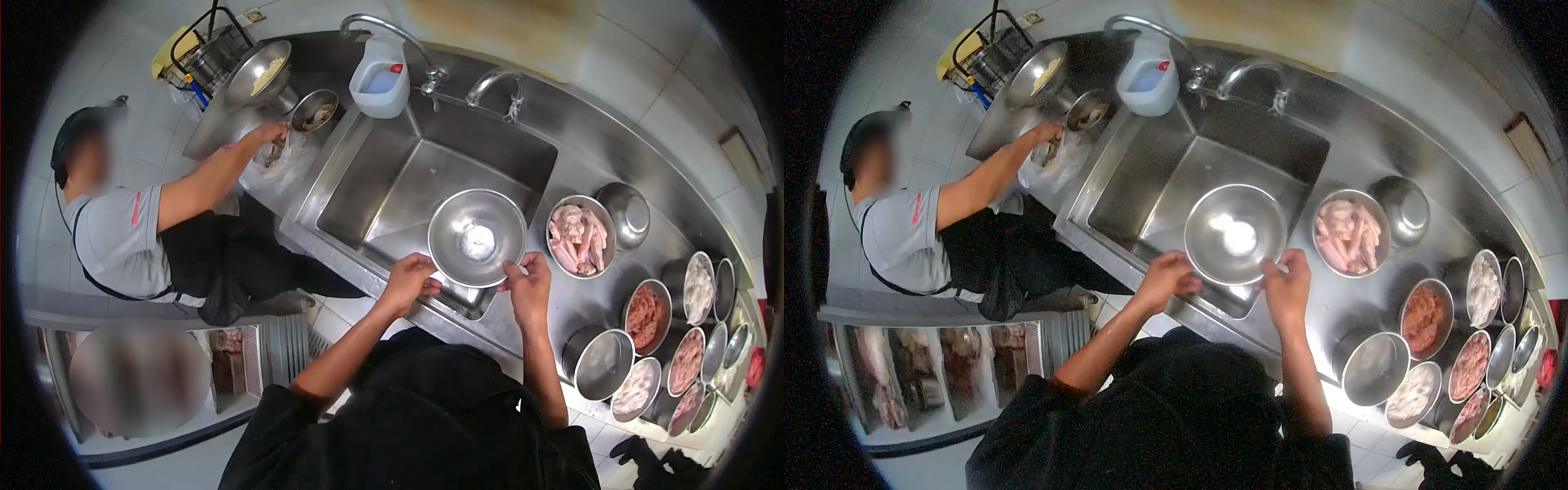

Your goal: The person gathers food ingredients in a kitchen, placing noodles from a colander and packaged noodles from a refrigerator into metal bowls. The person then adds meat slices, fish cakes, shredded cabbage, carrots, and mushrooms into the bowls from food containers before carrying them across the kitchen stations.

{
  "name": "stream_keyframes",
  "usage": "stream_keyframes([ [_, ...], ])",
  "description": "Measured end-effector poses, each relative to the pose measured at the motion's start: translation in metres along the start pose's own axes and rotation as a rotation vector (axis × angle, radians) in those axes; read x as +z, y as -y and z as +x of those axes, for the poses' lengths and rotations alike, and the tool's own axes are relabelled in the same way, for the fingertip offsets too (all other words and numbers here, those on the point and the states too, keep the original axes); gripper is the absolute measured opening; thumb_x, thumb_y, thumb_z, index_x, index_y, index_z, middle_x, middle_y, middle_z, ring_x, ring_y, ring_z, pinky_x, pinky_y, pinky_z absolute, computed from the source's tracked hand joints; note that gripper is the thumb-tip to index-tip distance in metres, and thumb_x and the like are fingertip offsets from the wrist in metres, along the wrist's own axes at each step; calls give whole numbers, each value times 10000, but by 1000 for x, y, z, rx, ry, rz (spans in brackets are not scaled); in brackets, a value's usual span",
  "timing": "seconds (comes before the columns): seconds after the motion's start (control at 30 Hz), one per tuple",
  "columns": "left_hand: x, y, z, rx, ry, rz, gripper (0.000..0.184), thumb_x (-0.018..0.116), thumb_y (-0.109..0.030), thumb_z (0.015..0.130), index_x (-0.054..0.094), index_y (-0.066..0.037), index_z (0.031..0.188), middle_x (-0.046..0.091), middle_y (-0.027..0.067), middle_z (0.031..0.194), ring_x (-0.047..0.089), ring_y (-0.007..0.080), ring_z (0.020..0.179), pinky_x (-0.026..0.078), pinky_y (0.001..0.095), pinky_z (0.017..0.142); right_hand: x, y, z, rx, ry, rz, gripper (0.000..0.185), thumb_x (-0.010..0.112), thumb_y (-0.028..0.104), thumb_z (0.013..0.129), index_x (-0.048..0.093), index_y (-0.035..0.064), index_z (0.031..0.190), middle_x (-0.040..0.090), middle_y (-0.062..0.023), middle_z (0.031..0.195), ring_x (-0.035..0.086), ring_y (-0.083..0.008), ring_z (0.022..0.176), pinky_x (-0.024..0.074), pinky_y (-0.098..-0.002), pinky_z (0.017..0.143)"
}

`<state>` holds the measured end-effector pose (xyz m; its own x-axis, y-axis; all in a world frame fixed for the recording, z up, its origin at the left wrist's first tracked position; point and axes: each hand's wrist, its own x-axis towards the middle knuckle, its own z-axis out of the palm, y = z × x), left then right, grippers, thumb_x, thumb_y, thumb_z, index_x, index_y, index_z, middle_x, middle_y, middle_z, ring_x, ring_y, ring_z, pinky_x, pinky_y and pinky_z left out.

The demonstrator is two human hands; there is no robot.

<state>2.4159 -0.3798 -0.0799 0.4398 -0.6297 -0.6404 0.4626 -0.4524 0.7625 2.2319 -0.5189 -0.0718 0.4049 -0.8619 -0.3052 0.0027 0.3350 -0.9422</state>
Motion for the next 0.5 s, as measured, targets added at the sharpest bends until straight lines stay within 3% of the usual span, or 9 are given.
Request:
stream_keyframes([
  [0.5, 7, -2, 5, -26, -6, 12, 204, 567, -148, 927, 560, 15, 1050, 628, 127, 965, 657, 204, 807, 573, 310, 703, 2, 3, 7, -15, -27, 25, 167, 597, -14, 833, 435, 4, 868, 574, -126, 825, 591, -174, 526, 467, -264, 471],
])
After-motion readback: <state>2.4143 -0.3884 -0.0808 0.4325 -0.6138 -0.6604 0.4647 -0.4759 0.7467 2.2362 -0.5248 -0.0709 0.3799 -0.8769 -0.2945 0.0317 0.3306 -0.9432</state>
